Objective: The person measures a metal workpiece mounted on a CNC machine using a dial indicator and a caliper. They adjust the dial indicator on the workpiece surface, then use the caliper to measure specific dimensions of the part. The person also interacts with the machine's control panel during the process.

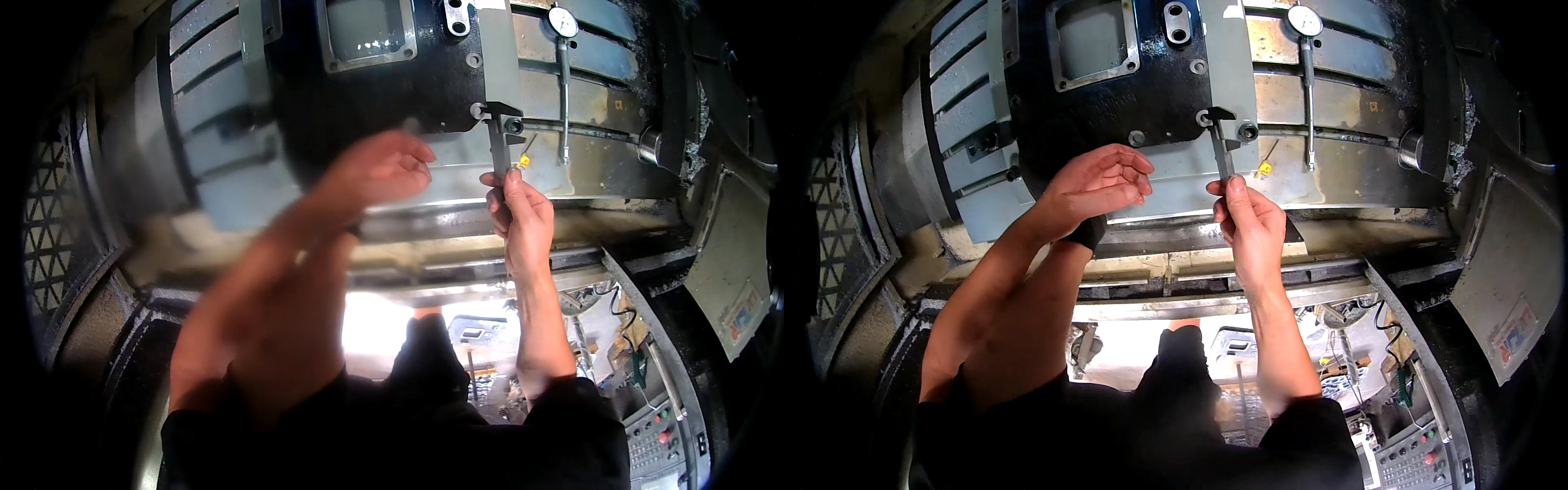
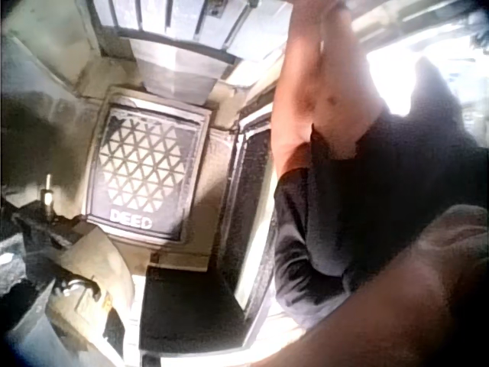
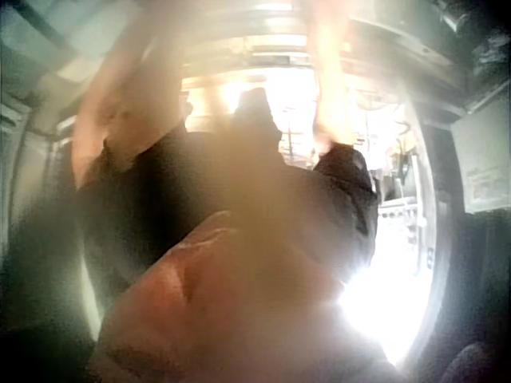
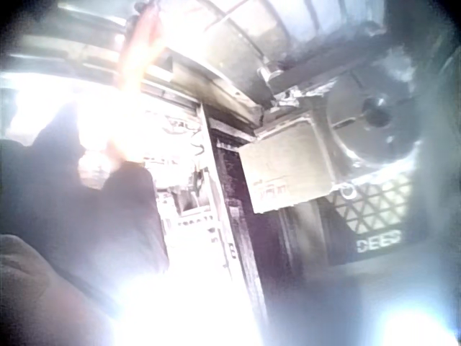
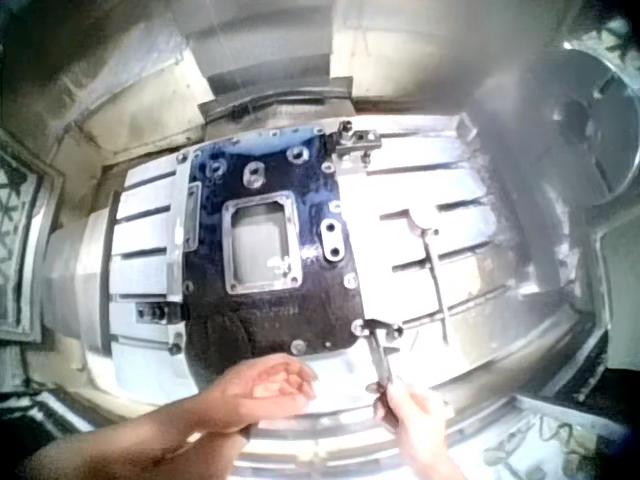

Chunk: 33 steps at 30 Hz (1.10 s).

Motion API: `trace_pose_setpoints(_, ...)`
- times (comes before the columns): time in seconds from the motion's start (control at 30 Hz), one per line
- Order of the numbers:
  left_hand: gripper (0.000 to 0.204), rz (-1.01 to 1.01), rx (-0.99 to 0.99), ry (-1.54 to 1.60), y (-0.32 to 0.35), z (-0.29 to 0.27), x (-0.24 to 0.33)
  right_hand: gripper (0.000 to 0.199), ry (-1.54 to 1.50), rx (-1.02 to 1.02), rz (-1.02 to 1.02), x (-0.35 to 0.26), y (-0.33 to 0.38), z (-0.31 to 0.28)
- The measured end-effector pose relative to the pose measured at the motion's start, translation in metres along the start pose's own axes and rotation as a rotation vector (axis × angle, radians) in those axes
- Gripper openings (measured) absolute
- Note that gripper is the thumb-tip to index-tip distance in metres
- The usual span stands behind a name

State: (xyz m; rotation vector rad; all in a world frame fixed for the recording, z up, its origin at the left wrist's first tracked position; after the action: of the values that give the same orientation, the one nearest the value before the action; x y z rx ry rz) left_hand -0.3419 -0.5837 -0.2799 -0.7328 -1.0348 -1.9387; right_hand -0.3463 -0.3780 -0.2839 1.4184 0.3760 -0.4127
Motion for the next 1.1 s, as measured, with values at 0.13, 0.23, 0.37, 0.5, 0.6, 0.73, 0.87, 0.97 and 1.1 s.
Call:
trace_pose_setpoints(0.13, 0.035, 0.023, 0.006, -0.044, 0.001, 0.002, 0.001, 0.046, -0.026, 0.055, 0.102, 0.006, -0.004, -0.008)
trace_pose_setpoints(0.23, 0.034, 0.035, 0.013, -0.066, 0.001, 0.004, -0.003, 0.050, 0.007, 0.112, 0.117, 0.007, -0.008, -0.014)
trace_pose_setpoints(0.37, 0.033, 0.056, 0.015, -0.076, 0.002, 0.005, -0.004, 0.049, 0.065, 0.194, 0.127, 0.002, -0.011, -0.014)
trace_pose_setpoints(0.5, 0.031, 0.097, 0.011, -0.118, 0.002, 0.006, -0.001, 0.045, 0.082, 0.214, 0.083, 0.000, -0.018, -0.014)
trace_pose_setpoints(0.6, 0.031, 0.111, 0.016, -0.137, 0.003, 0.004, -0.002, 0.044, 0.102, 0.218, 0.059, -0.002, -0.021, -0.012)
trace_pose_setpoints(0.73, 0.031, 0.122, 0.011, -0.162, 0.003, 0.004, -0.001, 0.044, 0.162, 0.197, 0.030, -0.001, -0.025, -0.011)
trace_pose_setpoints(0.87, 0.030, 0.144, 0.008, -0.168, 0.004, 0.005, 0.002, 0.042, 0.182, 0.178, 0.008, 0.000, -0.027, -0.010)
trace_pose_setpoints(0.97, 0.030, 0.163, 0.007, -0.177, 0.004, 0.004, 0.002, 0.036, 0.077, 0.178, 0.027, -0.004, -0.020, -0.007)
trace_pose_setpoints(1.1, 0.030, 0.180, 0.003, -0.164, 0.004, 0.005, 0.003, 0.033, 0.088, 0.249, 0.021, -0.009, -0.016, -0.010)
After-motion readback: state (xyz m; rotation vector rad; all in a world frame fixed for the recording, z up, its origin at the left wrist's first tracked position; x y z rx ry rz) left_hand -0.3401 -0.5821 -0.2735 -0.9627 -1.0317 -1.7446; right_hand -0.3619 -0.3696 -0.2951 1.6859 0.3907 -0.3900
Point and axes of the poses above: each hand's wrist, its own y-axis away from the middle knuckle, its own z-axis out of the palm, x = y × z, the point moved 10 cm from there along -y, towards the middle knuckle, and after that the axes turned 14 degrees about z, right-handed, at the moved point
